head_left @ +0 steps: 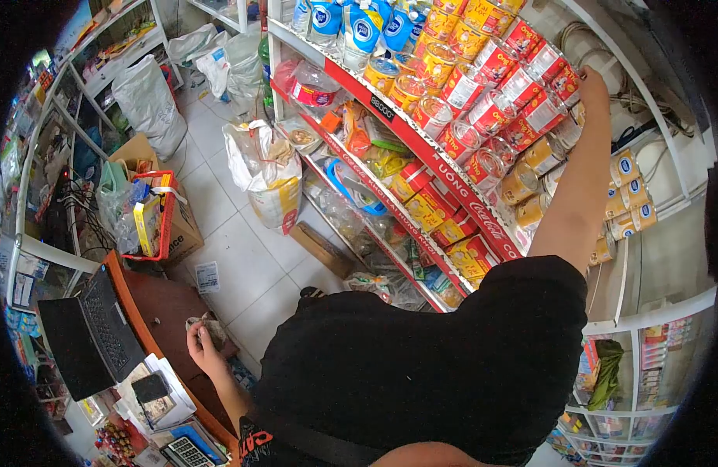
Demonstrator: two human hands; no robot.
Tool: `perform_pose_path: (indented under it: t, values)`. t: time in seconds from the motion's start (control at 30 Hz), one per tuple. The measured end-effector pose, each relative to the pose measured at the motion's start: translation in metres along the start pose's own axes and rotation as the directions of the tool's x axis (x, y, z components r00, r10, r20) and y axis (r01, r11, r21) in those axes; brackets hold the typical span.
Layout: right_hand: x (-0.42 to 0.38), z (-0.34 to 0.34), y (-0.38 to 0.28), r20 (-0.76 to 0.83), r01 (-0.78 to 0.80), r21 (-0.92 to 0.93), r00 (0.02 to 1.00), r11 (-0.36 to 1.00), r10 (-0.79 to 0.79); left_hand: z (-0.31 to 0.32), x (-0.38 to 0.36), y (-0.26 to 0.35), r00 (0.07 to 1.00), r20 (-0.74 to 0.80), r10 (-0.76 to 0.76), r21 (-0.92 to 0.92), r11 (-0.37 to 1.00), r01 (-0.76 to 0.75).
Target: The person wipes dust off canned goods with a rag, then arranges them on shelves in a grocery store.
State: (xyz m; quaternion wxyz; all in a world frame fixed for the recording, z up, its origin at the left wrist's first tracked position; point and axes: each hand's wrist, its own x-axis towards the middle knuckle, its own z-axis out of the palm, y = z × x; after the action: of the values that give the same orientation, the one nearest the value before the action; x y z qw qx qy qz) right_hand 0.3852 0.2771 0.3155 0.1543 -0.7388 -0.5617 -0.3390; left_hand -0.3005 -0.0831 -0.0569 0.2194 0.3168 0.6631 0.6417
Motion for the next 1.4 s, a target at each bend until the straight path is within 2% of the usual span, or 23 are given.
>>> perform_pose_path:
  t: [0.07, 0.13, 0.23, 0.33, 0.37, 0.43, 0.53, 0.6, 0.67, 0.73, 0.83, 0.93, 0.97, 1.07, 1.1, 1.13, 1.17, 1.2, 1.23, 1.3, 1.4]
  values:
    - [0.008, 0.004, 0.005, 0.024, 0.007, 0.013, 1.0, 1.0, -0.008, 0.001, 0.0, 0.0, 0.999, -0.026, 0.036, 0.046, 0.998, -0.034]
    - [0.011, 0.002, 0.004, 0.093, -0.004, 0.031, 0.996, 1.0, 0.001, -0.005, -0.002, -0.01, 1.0, -0.01, 0.004, 0.021, 1.0, -0.004]
    - [0.018, 0.008, 0.008, 0.085, 0.055, -0.023, 0.995, 0.998, -0.053, -0.007, -0.005, -0.014, 1.0, 0.004, -0.001, -0.001, 1.0, 0.001]
    - [0.014, 0.003, 0.0, 0.143, -0.048, 0.038, 0.989, 0.998, 0.042, -0.008, -0.009, -0.015, 0.998, -0.014, -0.062, -0.027, 0.998, 0.062]
    - [0.01, 0.0, -0.006, 0.07, -0.07, -0.053, 0.995, 0.996, 0.073, -0.009, -0.01, -0.015, 0.995, -0.026, -0.092, -0.038, 0.995, 0.091]
    - [-0.014, -0.023, -0.045, -0.09, -0.131, -0.222, 0.989, 0.966, 0.113, -0.009, -0.009, -0.016, 0.998, -0.034, -0.057, -0.01, 0.998, 0.057]
    - [-0.027, -0.031, -0.077, -0.276, 0.056, -0.065, 0.958, 0.996, -0.072, -0.009, -0.007, -0.019, 0.998, -0.037, -0.043, -0.014, 0.999, 0.042]
    - [-0.045, -0.032, -0.116, -0.215, 0.101, 0.324, 0.976, 0.941, -0.031, -0.009, -0.005, -0.02, 0.998, -0.035, -0.05, -0.019, 0.999, 0.049]
    - [-0.056, -0.012, -0.147, 0.004, 0.13, 0.563, 0.987, 0.816, -0.16, -0.007, -0.004, -0.017, 0.998, -0.031, -0.059, -0.01, 0.998, 0.059]
    - [-0.068, 0.016, -0.171, 0.054, 0.287, 0.497, 0.932, 0.819, -0.359, -0.005, -0.002, -0.012, 0.998, -0.016, -0.063, -0.004, 0.998, 0.063]
    - [-0.088, 0.029, -0.21, 0.31, 0.163, 0.279, 0.917, 0.946, -0.25, -0.01, 0.0, -0.02, 0.997, -0.021, -0.073, -0.006, 0.997, 0.073]
    - [-0.106, 0.023, -0.234, 0.272, 0.145, 0.075, 0.949, 0.987, -0.16, -0.014, -0.001, -0.024, 0.999, -0.026, -0.04, -0.02, 0.999, 0.04]
    - [-0.108, 0.021, -0.242, 0.267, 0.052, 0.025, 0.962, 0.998, -0.057, -0.015, -0.003, -0.023, 0.999, -0.03, -0.022, -0.025, 0.999, 0.021]
    - [-0.108, 0.031, -0.24, 0.288, 0.041, 0.085, 0.956, 0.996, -0.064, -0.021, -0.012, -0.016, 0.999, -0.041, -0.02, 0.099, 0.995, 0.024]
    - [-0.109, 0.03, -0.239, 0.282, 0.06, 0.165, 0.953, 0.984, -0.105, -0.02, -0.015, -0.014, 0.995, -0.099, -0.006, 0.148, 0.989, 0.02]
    - [-0.107, 0.048, -0.232, 0.126, 0.181, 0.21, 0.969, 0.961, -0.21, -0.025, -0.015, -0.018, 0.997, -0.08, -0.018, 0.116, 0.993, 0.028]
    - [-0.097, 0.061, -0.227, 0.252, 0.095, 0.175, 0.958, 0.98, -0.138, -0.029, -0.018, -0.019, 0.998, -0.07, -0.007, 0.124, 0.992, 0.015]
    - [-0.097, 0.048, -0.234, 0.304, 0.088, 0.181, 0.942, 0.979, -0.141, -0.029, -0.022, -0.019, 0.992, -0.101, -0.07, 0.036, 0.997, 0.074]
    - [-0.092, 0.072, -0.221, 0.187, 0.187, 0.271, 0.952, 0.944, -0.243, -0.032, -0.022, -0.028, 0.992, -0.118, -0.048, 0.066, 0.996, 0.056]
    - [-0.089, 0.072, -0.224, 0.201, 0.148, 0.281, 0.957, 0.948, -0.209, -0.032, -0.022, -0.041, 0.987, -0.13, -0.096, -0.007, 0.995, 0.096]
    - [-0.097, 0.034, -0.245, 0.33, 0.012, 0.146, 0.942, 0.989, -0.06, -0.027, -0.02, -0.028, 0.985, -0.17, -0.004, 0.136, 0.99, 0.028]
